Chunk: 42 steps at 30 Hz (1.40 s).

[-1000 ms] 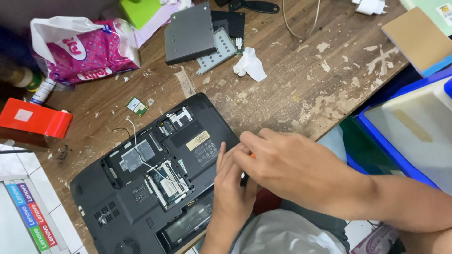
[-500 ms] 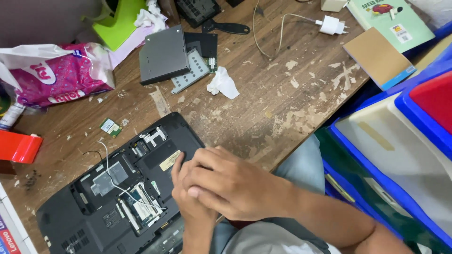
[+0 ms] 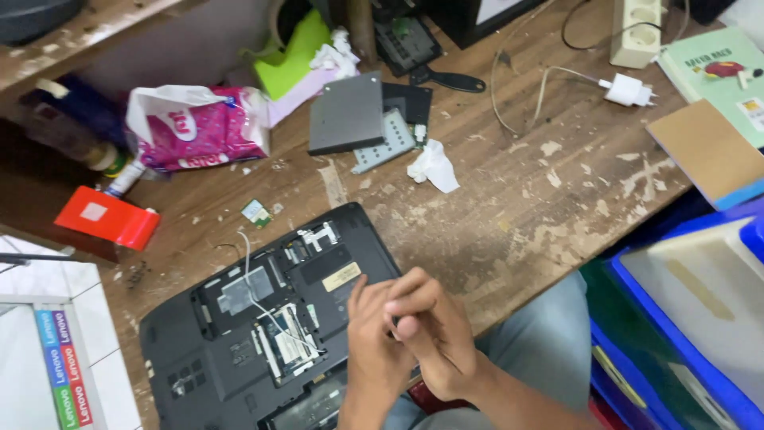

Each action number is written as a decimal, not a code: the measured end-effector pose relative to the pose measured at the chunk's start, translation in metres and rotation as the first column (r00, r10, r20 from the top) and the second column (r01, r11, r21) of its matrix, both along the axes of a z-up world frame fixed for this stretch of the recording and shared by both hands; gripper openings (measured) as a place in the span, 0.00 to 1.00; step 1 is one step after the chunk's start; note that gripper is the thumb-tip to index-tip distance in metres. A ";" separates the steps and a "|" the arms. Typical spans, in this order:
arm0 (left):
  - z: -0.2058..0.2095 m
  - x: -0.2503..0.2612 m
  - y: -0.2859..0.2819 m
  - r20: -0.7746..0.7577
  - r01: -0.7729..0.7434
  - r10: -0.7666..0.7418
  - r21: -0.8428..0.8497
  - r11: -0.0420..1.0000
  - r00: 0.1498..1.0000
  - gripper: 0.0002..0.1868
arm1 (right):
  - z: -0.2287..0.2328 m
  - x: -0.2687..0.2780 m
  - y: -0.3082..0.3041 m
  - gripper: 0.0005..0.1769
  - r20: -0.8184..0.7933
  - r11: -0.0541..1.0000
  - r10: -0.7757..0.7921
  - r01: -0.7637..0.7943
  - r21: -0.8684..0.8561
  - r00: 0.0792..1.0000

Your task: The person uses a screwdriver to remove screws from the back panel of a laptop. They then remove a small metal bracket and place it on the table. The person continues to unscrew and remove additional screws from the laptop chassis.

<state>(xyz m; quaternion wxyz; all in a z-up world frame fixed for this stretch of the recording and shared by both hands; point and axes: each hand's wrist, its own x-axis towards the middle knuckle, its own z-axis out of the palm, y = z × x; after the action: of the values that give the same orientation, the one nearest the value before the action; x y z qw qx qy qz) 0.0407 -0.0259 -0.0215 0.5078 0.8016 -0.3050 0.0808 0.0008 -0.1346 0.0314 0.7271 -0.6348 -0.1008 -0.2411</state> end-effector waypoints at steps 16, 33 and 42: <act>-0.017 -0.002 0.000 0.001 0.025 -0.025 0.043 0.999 1.000 0.14 | -0.006 0.007 -0.014 0.30 -0.042 0.964 0.036 -0.046 -0.263 0.998; -0.002 -0.004 -0.004 0.008 -0.023 0.023 -0.004 1.000 1.000 0.08 | -0.026 -0.004 -0.004 0.16 0.189 0.903 -0.335 0.372 -0.213 0.923; -0.011 -0.003 -0.003 0.050 -0.034 0.035 -0.013 0.999 0.998 0.11 | -0.030 -0.006 -0.008 0.13 0.259 0.899 -0.221 0.299 -0.320 0.940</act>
<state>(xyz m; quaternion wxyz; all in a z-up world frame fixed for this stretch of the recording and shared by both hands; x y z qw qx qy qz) 0.0374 -0.0285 -0.0321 0.5034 0.8013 -0.3034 0.1116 -0.0047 -0.1427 0.0010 0.5462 -0.7332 -0.1349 -0.3819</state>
